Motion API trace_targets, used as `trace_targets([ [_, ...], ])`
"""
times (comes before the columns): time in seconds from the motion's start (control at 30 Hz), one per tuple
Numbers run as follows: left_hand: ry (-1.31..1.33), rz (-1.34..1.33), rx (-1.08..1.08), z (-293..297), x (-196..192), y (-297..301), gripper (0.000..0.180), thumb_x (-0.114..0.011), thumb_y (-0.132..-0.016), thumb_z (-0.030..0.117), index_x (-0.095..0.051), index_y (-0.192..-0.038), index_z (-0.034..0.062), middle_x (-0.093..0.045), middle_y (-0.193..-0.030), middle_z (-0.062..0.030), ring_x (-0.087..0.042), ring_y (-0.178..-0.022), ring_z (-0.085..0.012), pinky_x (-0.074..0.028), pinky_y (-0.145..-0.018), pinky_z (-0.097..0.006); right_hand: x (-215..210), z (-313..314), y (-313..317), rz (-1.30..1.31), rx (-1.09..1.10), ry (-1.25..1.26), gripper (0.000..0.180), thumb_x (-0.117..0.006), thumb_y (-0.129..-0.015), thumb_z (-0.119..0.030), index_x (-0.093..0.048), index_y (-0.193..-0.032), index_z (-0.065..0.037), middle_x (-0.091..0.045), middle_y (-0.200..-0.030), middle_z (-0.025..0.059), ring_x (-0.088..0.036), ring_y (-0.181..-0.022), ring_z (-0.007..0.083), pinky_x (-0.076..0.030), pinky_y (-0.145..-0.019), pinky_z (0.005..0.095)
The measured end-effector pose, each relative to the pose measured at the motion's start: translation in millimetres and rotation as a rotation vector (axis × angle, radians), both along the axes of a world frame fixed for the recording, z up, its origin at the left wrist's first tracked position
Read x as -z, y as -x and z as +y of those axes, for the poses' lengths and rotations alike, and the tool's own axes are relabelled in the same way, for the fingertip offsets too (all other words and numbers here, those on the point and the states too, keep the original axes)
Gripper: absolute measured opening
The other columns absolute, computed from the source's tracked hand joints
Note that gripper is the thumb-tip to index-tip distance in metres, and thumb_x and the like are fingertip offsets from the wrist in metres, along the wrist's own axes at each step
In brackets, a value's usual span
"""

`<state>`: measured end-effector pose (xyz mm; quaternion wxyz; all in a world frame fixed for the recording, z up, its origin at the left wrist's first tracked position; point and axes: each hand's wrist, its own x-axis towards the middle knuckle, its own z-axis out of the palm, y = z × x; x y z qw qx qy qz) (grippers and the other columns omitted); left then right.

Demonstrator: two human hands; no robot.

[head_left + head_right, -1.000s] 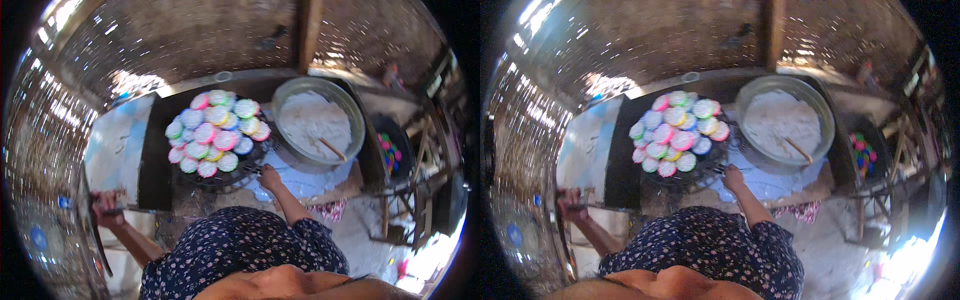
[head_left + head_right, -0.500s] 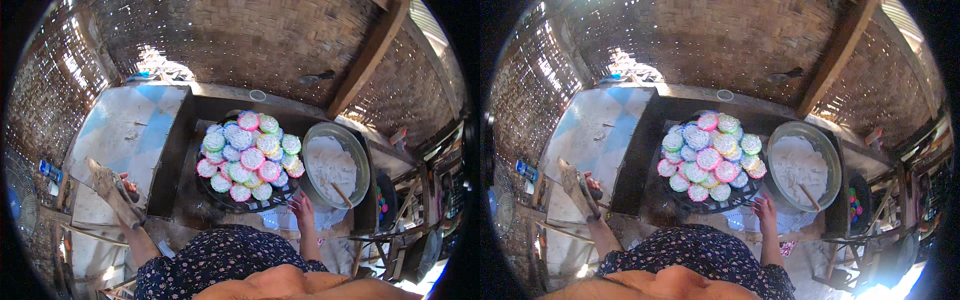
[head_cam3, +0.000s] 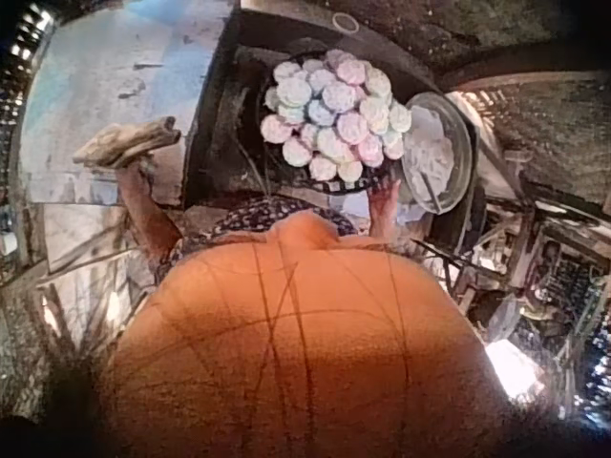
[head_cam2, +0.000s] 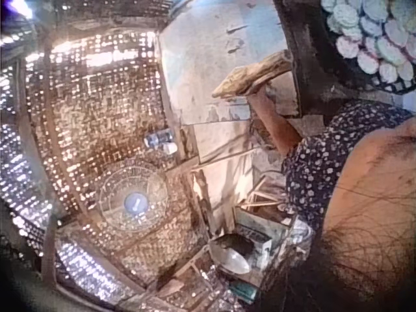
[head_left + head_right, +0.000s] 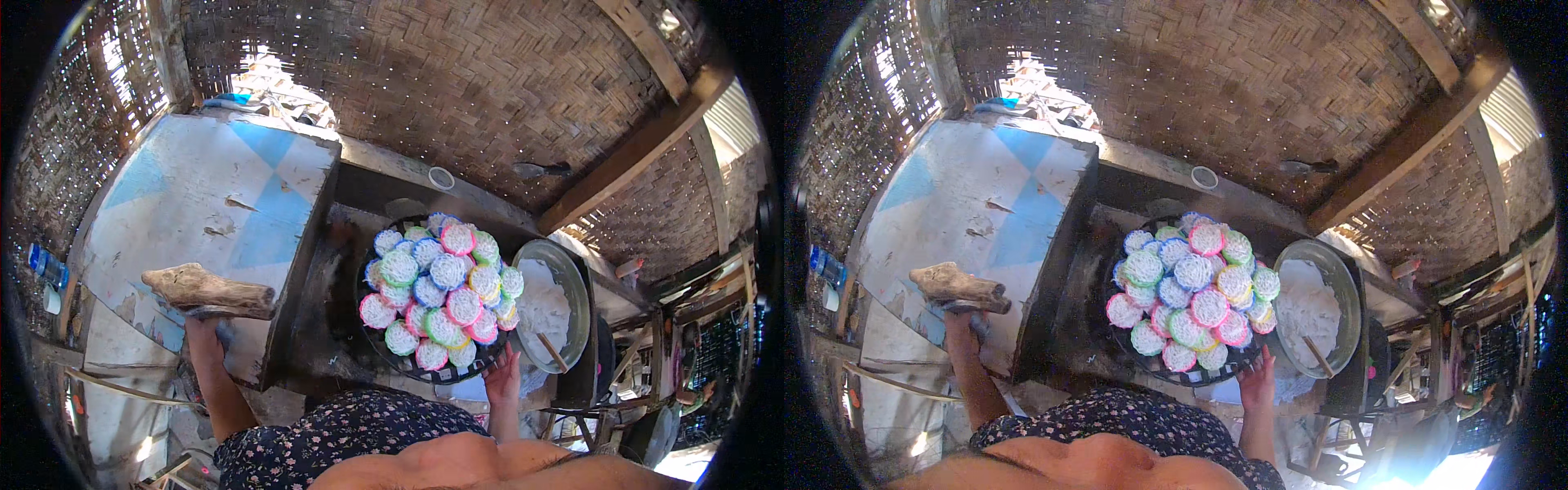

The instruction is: The person uses a wooden mold to scoop white batter and press it into small colorful plastic cups arranged on a woven tray. They repeatedly fill the cups, close the mold, and place the finished items onto a larger tray. The person also moves the tray of completed items to a nearby table.

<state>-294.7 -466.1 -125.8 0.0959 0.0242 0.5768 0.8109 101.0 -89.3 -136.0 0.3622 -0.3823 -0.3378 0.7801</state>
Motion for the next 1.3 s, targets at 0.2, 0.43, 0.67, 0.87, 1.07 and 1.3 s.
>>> trace_targets([
  [0.2, 0.229, 0.082, -0.127, -4.8, 24.3, -6.0, 0.036, -0.058, -0.075, 0.006, -0.053, -0.110, 0.0004, -0.056, -0.107, -0.0121, -0.053, -0.098, -0.0270, -0.040, -0.088, -0.037, -10.8, -17.1, 6.6, -0.051, 0.018, -0.020, 0.058, -0.045, -0.089, -0.052, -0.037, -0.131, -0.014, -0.048, -0.120, 0.0080, -0.049, -0.106, 0.0259, -0.042, -0.088, 0.0422],
  [0.43, 0.094, -0.063, 0.057, 13.8, -38.1, -13.7, 0.021, -0.064, -0.080, 0.015, -0.056, -0.096, 0.0036, -0.058, -0.086, -0.0040, -0.057, -0.077, -0.0171, -0.045, -0.073, -0.030, -8.1, -23.2, 9.5, -0.010, 0.067, 0.019, 0.052, -0.042, -0.091, -0.050, -0.040, -0.128, -0.014, -0.048, -0.121, 0.0075, -0.049, -0.107, 0.0255, -0.039, -0.091, 0.0424],
  [0.67, -0.077, -0.202, 0.083, 20.0, -45.6, -15.7, 0.018, -0.062, -0.083, 0.015, -0.056, -0.093, 0.0021, -0.056, -0.080, -0.0049, -0.056, -0.066, -0.0144, -0.046, -0.064, -0.028, -9.2, -26.7, 13.8, 0.026, 0.071, 0.013, 0.050, -0.044, -0.090, -0.048, -0.045, -0.123, -0.011, -0.052, -0.114, 0.0065, -0.052, -0.100, 0.0243, -0.043, -0.087, 0.0398],
  [0.87, -0.024, -0.132, 0.149, 3.2, -44.8, -45.3, 0.025, -0.063, -0.074, 0.009, -0.054, -0.096, 0.0006, -0.056, -0.075, -0.0048, -0.055, -0.060, -0.0148, -0.047, -0.057, -0.028, -4.7, -24.1, 6.0, 0.060, 0.081, 0.064, 0.049, -0.046, -0.090, -0.048, -0.047, -0.121, -0.010, -0.053, -0.111, 0.0070, -0.054, -0.099, 0.0257, -0.046, -0.085, 0.0389],
  [1.07, 0.641, 0.396, 0.371, -21.3, -84.7, -76.4, 0.033, -0.065, -0.061, 0.011, -0.056, -0.091, -0.0007, -0.061, -0.075, -0.0105, -0.060, -0.067, -0.0244, -0.047, -0.062, -0.034, -3.4, -15.9, -8.3, 0.148, 0.027, 0.122, 0.042, -0.048, -0.090, -0.043, -0.048, -0.120, -0.014, -0.055, -0.107, 0.0082, -0.056, -0.100, 0.0304, -0.048, -0.081, 0.0421],
  [1.3, 1.198, 0.543, 0.513, 34.5, -79.3, -135.8, 0.041, -0.066, -0.061, 0.017, -0.056, -0.097, 0.0006, -0.061, -0.084, -0.0227, -0.059, -0.082, -0.0402, -0.047, -0.072, -0.043, 4.1, -0.9, -15.9, 0.219, -0.125, 0.104, 0.041, -0.047, -0.091, -0.042, -0.050, -0.118, -0.012, -0.057, -0.107, 0.0092, -0.056, -0.100, 0.0298, -0.048, -0.084, 0.0424],
])
